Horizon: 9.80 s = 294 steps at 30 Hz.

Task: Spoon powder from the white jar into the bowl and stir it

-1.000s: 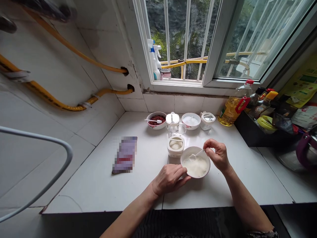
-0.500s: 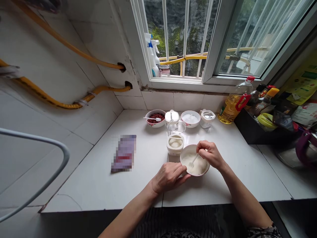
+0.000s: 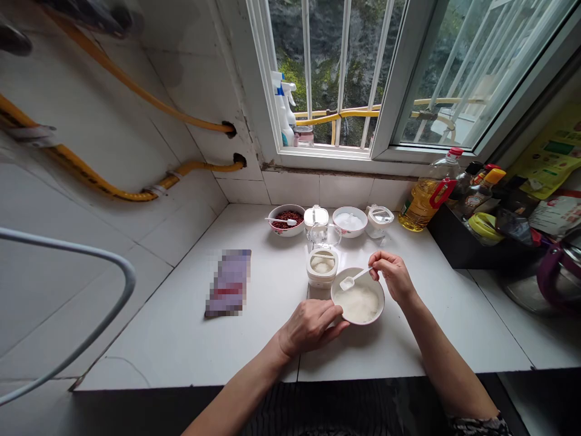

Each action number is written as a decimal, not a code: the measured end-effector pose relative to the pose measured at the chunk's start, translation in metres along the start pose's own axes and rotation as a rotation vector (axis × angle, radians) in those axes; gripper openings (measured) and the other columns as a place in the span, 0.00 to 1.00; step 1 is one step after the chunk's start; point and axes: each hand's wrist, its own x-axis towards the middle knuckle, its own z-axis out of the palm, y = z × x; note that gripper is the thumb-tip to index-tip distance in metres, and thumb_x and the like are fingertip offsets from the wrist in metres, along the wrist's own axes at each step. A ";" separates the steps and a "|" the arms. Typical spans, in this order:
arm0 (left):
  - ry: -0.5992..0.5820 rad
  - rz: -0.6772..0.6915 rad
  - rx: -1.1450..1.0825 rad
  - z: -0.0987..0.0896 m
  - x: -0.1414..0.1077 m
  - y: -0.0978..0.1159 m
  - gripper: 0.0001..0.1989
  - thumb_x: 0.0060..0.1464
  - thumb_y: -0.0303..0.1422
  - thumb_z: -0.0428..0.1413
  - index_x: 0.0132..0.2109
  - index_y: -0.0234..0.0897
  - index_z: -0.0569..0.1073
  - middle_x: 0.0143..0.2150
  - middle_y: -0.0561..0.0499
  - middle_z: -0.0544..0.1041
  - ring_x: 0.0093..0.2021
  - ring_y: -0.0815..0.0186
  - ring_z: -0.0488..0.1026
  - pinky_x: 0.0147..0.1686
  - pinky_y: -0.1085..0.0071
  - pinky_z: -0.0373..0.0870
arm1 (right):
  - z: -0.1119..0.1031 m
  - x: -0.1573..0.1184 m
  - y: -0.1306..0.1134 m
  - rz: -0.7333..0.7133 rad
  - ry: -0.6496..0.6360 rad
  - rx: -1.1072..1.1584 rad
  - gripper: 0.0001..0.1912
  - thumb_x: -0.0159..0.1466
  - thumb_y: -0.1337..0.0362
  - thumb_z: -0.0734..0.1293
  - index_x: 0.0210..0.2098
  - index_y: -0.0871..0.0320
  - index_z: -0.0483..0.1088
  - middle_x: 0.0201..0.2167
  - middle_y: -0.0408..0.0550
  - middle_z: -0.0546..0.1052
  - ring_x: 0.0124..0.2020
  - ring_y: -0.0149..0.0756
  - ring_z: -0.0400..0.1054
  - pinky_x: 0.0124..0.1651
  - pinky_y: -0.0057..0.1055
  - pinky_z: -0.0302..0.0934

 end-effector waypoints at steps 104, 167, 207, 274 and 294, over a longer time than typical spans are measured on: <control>0.010 0.008 0.040 -0.002 0.001 0.001 0.10 0.66 0.34 0.48 0.37 0.36 0.67 0.22 0.55 0.69 0.20 0.69 0.65 0.21 0.70 0.56 | 0.003 -0.015 -0.002 -0.453 -0.190 -0.797 0.10 0.57 0.75 0.59 0.28 0.54 0.67 0.25 0.44 0.76 0.32 0.38 0.67 0.40 0.34 0.61; 0.005 -0.007 0.036 -0.002 0.000 0.001 0.08 0.65 0.33 0.49 0.37 0.36 0.67 0.23 0.56 0.69 0.21 0.71 0.66 0.21 0.72 0.58 | 0.007 -0.019 -0.001 -0.433 0.015 -0.375 0.04 0.64 0.62 0.64 0.35 0.56 0.68 0.29 0.44 0.74 0.29 0.36 0.74 0.37 0.34 0.69; 0.000 0.003 0.019 -0.001 0.001 0.001 0.08 0.66 0.33 0.48 0.37 0.36 0.66 0.24 0.55 0.70 0.21 0.70 0.66 0.22 0.71 0.57 | 0.011 -0.005 0.007 -0.098 -0.027 -0.002 0.10 0.56 0.58 0.70 0.32 0.57 0.69 0.25 0.46 0.78 0.28 0.36 0.73 0.35 0.34 0.65; 0.002 -0.001 0.025 -0.002 0.000 0.001 0.08 0.65 0.34 0.49 0.37 0.36 0.67 0.23 0.56 0.69 0.21 0.71 0.66 0.21 0.72 0.57 | 0.002 -0.011 -0.003 -0.147 -0.161 -0.411 0.07 0.51 0.69 0.60 0.21 0.56 0.69 0.14 0.39 0.69 0.20 0.31 0.61 0.27 0.29 0.58; -0.007 -0.002 0.014 0.000 -0.001 0.001 0.08 0.66 0.33 0.48 0.37 0.36 0.67 0.24 0.55 0.70 0.21 0.70 0.66 0.22 0.72 0.58 | 0.011 -0.006 0.009 -0.151 0.022 -0.071 0.08 0.57 0.59 0.69 0.32 0.58 0.71 0.24 0.47 0.79 0.27 0.37 0.73 0.33 0.34 0.67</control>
